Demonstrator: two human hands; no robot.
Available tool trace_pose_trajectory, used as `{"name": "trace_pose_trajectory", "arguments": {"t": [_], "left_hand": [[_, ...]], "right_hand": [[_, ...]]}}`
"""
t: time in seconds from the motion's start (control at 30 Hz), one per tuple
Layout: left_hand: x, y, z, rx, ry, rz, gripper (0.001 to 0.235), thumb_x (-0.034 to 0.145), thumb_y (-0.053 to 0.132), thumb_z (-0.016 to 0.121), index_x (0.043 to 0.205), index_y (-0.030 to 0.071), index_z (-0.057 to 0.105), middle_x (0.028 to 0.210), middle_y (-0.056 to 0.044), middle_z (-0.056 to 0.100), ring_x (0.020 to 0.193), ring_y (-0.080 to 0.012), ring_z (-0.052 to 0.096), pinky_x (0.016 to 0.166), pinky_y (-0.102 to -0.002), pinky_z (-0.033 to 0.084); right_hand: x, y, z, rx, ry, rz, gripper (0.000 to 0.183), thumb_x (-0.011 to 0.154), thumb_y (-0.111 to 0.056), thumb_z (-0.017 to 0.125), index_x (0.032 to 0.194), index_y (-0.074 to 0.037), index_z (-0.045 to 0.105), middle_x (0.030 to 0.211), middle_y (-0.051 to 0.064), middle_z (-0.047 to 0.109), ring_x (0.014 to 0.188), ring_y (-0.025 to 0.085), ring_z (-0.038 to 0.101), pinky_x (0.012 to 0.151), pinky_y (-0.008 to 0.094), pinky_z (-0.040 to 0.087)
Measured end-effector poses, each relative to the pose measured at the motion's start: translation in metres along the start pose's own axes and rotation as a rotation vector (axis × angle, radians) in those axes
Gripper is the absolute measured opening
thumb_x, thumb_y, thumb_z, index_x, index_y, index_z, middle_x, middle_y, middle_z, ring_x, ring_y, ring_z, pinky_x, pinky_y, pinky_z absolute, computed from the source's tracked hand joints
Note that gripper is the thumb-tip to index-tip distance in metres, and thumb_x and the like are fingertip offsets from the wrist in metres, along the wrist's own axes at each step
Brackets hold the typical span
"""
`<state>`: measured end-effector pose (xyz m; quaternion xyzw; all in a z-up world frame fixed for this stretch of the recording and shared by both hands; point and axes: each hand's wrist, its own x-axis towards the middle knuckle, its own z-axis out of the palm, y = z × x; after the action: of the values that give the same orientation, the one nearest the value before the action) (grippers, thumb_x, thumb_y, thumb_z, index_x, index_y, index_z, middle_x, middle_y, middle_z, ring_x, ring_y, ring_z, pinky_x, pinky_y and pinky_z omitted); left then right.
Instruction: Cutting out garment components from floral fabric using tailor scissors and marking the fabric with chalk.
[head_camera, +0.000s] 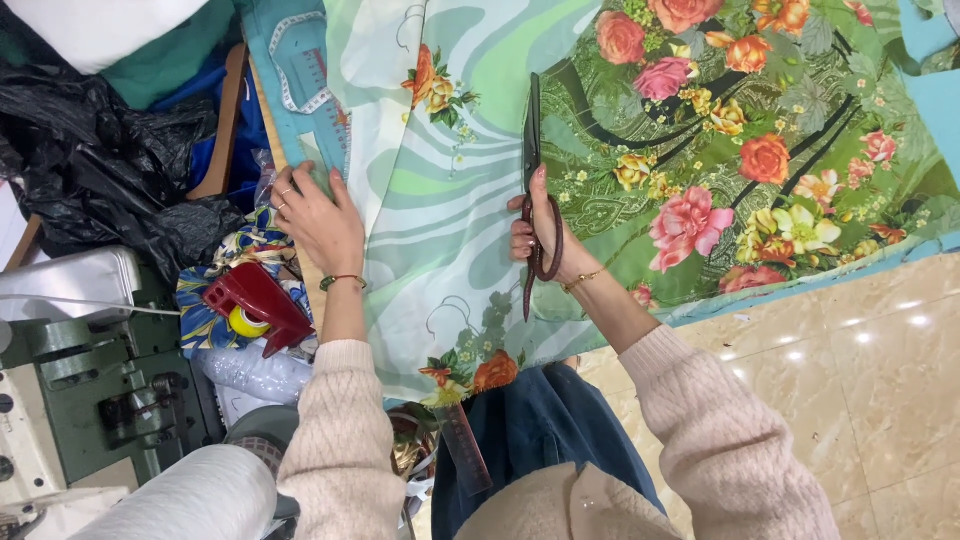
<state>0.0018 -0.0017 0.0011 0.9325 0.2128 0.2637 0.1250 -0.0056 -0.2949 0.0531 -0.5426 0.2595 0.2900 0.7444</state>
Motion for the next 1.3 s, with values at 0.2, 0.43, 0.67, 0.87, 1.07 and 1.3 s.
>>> {"name": "trace_pose_trajectory", "arguments": {"t": [0.2,0.43,0.67,0.87,1.07,1.3], "left_hand": [[0.002,0.000,0.000,0.001,0.001,-0.005,0.028,0.103,0.032,0.067,0.124,0.016,0.057,0.127,-0.008,0.051,0.122,-0.0309,0.050,0.095,-0.051,0.047],[0.000,-0.002,0.003,0.006,0.016,0.007,0.028,0.103,0.033,0.066,0.123,0.015,0.057,0.126,-0.008,0.051,0.122,-0.0312,0.050,0.095,-0.052,0.048],[0.000,-0.005,0.007,-0.013,0.052,0.013,0.031,0.101,0.037,0.069,0.122,0.017,0.058,0.125,-0.007,0.052,0.121,-0.0305,0.051,0.093,-0.053,0.050],[0.003,-0.006,-0.002,-0.319,0.027,-0.114,0.037,0.098,0.035,0.074,0.124,0.012,0.059,0.134,-0.012,0.054,0.129,-0.0365,0.045,0.096,-0.063,0.037],[-0.048,0.087,-0.021,-0.312,-0.135,-0.033,0.021,0.097,0.041,0.069,0.109,0.024,0.068,0.149,-0.004,0.050,0.149,-0.0359,0.022,0.116,-0.067,0.000],[-0.161,0.188,-0.075,-0.309,-0.334,0.212,0.031,0.095,0.044,0.067,0.111,0.018,0.063,0.127,-0.009,0.053,0.127,-0.0373,0.044,0.093,-0.052,0.034]], "right_hand": [[0.004,0.001,0.001,-0.012,0.042,-0.001,0.082,0.081,-0.091,0.035,0.107,-0.014,0.046,0.069,-0.009,0.021,0.045,0.001,0.024,0.036,0.016,0.028],[-0.040,-0.002,-0.009,-0.098,-0.005,-0.013,0.088,0.083,-0.090,0.030,0.117,-0.011,0.048,0.072,-0.004,0.031,0.048,0.006,0.033,0.040,0.019,0.035],[-0.187,0.064,-0.089,-0.291,0.008,-0.061,0.080,0.095,-0.073,0.031,0.132,-0.008,0.059,0.070,0.002,0.038,0.054,0.012,0.040,0.048,0.027,0.036],[-0.298,0.166,-0.189,-0.529,0.288,-0.258,0.043,0.107,-0.033,0.041,0.136,-0.008,0.060,0.071,-0.004,0.035,0.060,0.006,0.032,0.054,0.024,0.027],[-0.348,0.222,-0.224,-0.284,0.495,-0.229,0.060,0.101,-0.048,0.042,0.132,0.003,0.051,0.068,0.000,0.030,0.051,0.009,0.025,0.047,0.027,0.018],[-0.332,0.238,-0.256,-0.195,0.389,-0.366,0.061,0.101,-0.053,0.042,0.128,0.000,0.053,0.063,-0.004,0.025,0.048,0.005,0.020,0.041,0.024,0.015]]}}
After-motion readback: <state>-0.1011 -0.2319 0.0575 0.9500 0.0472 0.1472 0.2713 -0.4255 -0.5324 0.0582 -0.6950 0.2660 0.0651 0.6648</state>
